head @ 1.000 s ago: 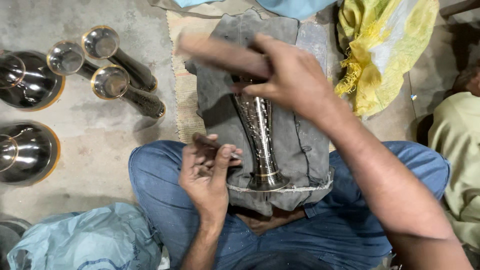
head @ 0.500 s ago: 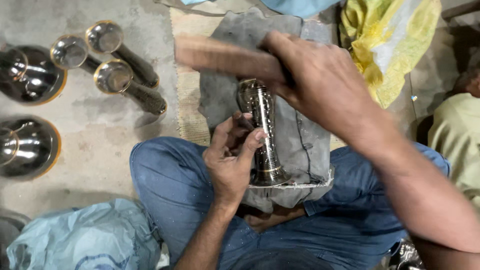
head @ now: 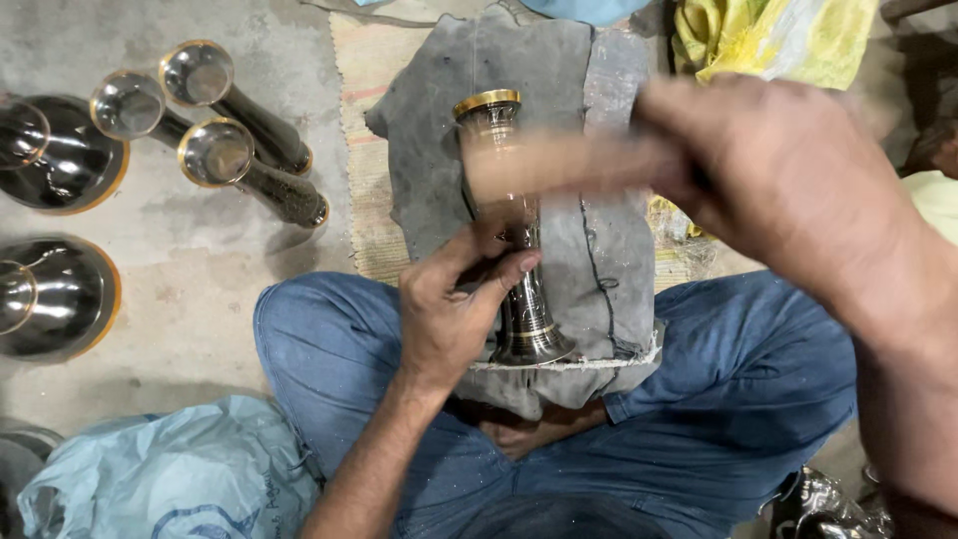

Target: The person sits on the floor and uses a chisel and wooden mallet to engrave a decorative pattern onto a metal vase. They repeatedly strike the chisel against the vase surface, rotating the vase to work on different sections.

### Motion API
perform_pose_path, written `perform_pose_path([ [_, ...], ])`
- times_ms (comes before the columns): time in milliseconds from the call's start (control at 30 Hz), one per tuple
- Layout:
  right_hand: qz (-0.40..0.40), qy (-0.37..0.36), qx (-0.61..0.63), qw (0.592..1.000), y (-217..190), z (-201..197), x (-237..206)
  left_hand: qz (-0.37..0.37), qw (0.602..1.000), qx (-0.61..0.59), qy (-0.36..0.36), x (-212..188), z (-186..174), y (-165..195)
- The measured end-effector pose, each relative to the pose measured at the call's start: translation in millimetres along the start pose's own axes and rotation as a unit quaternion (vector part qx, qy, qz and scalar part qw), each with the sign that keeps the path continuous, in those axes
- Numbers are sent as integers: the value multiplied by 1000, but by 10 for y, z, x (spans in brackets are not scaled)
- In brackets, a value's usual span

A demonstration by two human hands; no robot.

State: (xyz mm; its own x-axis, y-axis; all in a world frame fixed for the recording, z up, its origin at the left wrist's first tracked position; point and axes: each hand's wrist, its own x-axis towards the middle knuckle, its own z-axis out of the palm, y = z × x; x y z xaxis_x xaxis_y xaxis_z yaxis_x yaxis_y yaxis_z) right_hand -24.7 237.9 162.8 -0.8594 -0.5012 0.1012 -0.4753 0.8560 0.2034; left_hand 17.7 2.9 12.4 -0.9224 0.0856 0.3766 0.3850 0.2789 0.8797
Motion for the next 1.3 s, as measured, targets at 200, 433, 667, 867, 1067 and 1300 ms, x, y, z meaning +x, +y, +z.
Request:
perform_pose_path([
  [200,59,29,114,991,66,323,-311,27,992,-53,-107,182,-105,57],
  [433,133,72,225,962,-25,664,-606,58,978,16,-201,333,-166,42],
  [667,213,171,300,914,-216,968,-874,123,950,26,-284,484,-184,7],
  [867,266,266,366,851,-447,1131,-987,194,918,51,-341,516,-170,-34],
  [1067,190,352,194,896,-477,1309,-1048,228,907,44,-350,510,-185,-41],
  [1300,132,397,134,898,-456,1517,-1151,237,860,172,-418,385,-263,74],
])
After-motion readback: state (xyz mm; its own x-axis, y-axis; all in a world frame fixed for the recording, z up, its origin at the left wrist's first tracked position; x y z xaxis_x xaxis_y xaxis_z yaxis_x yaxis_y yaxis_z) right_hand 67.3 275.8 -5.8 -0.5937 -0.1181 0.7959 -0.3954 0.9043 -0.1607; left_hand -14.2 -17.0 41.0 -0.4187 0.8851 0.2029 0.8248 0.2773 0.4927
